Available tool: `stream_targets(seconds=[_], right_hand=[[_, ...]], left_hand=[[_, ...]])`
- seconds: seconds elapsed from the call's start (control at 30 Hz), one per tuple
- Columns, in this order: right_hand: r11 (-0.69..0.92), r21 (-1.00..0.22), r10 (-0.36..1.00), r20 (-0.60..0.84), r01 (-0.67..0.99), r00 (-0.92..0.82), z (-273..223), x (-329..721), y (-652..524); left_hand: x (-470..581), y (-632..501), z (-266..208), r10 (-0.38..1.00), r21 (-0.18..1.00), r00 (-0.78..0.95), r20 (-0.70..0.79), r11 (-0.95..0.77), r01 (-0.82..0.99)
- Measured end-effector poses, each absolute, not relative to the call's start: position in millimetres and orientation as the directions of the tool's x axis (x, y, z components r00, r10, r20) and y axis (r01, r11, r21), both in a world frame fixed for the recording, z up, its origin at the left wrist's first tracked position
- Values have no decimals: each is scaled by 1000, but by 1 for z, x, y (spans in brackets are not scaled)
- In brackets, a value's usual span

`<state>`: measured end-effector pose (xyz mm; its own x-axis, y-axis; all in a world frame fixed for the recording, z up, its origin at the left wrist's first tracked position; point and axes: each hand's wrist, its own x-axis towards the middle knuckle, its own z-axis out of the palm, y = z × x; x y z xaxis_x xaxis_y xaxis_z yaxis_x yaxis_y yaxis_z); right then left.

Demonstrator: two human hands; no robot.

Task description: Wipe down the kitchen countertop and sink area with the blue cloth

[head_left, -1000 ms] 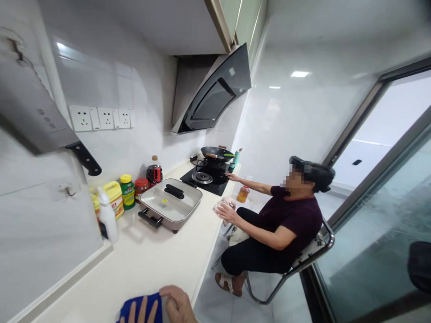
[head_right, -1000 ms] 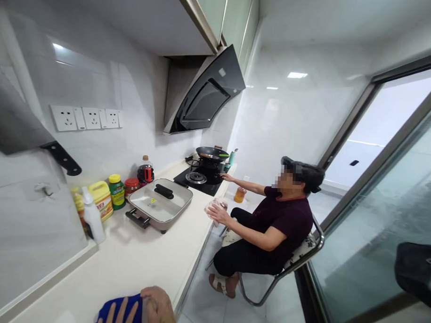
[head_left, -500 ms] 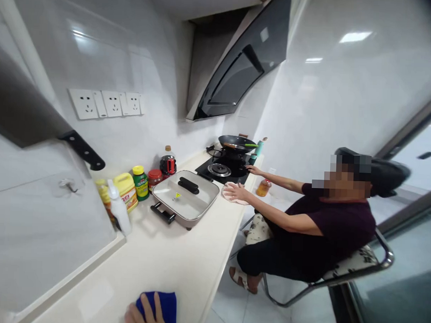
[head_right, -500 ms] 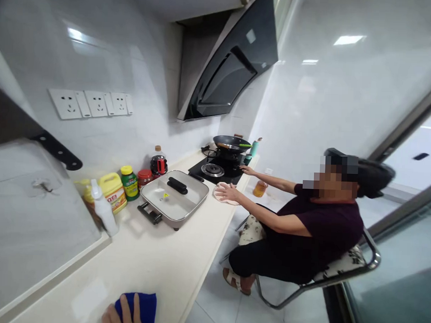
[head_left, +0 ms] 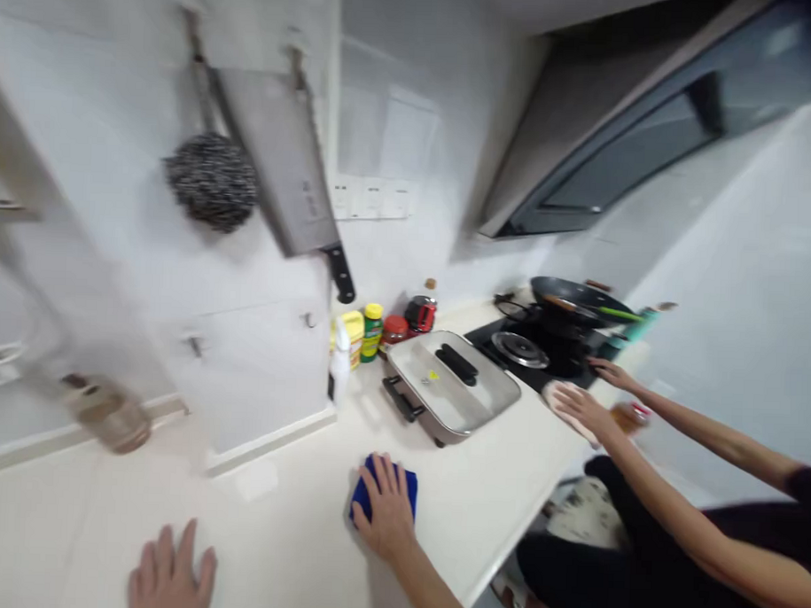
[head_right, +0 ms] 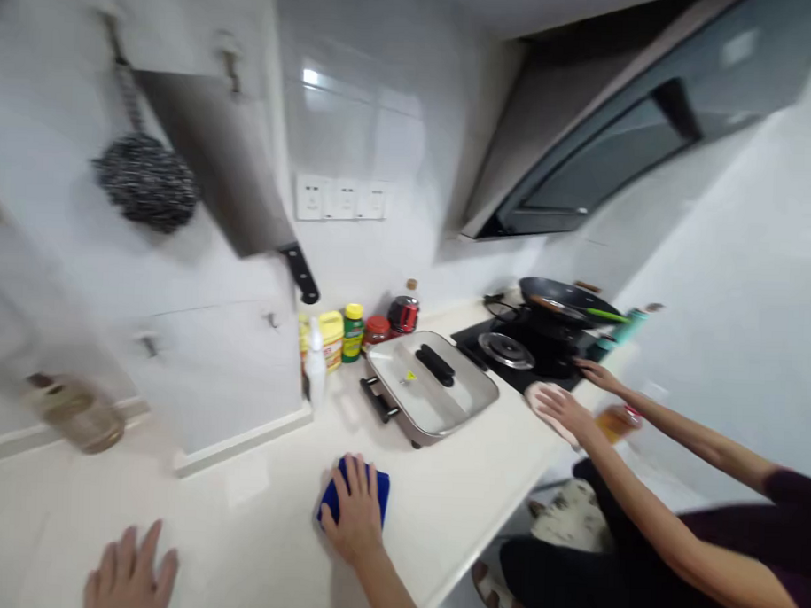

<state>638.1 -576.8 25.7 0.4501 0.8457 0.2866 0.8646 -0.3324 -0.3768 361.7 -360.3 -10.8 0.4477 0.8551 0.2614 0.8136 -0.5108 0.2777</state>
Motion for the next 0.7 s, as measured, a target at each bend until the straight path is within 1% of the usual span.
stream_targets(seconds=[0.1,0.2,0.27,0.33,0.4,0.47,0.5,0.6,0.7], right_hand=[[-309,-359,868,271,881,415,20,639,-583],[-321,-334,871,263,886,414,11,638,-598],[-330,-291,867,282,898,410,-1,634,-614],[-265,-220,895,307,939,324,-16,631,-632],[-135,-155,930,321,979,179,-31,633,-648],[-30,-129,940,334,991,72,-41,642,-656],[-8,-128,938,343,992,52,-44,647,-656],[-21,-147,932,355,989,73,-44,664,-643],[-149,-170,914,353,974,202,-39,678,-617]], left_hand=[[363,-366,-5,874,275,405,268,-472,838],[364,-368,-7,889,282,386,246,-447,849],[363,-368,-9,892,289,384,240,-443,849],[361,-367,-11,890,292,385,244,-446,846],[358,-368,-12,892,290,388,232,-444,848],[352,-373,-12,905,289,375,200,-420,860],[346,-377,-12,918,289,353,182,-393,873],[321,-396,-13,965,297,211,157,-250,922],[295,-419,-13,987,310,59,152,-104,945]])
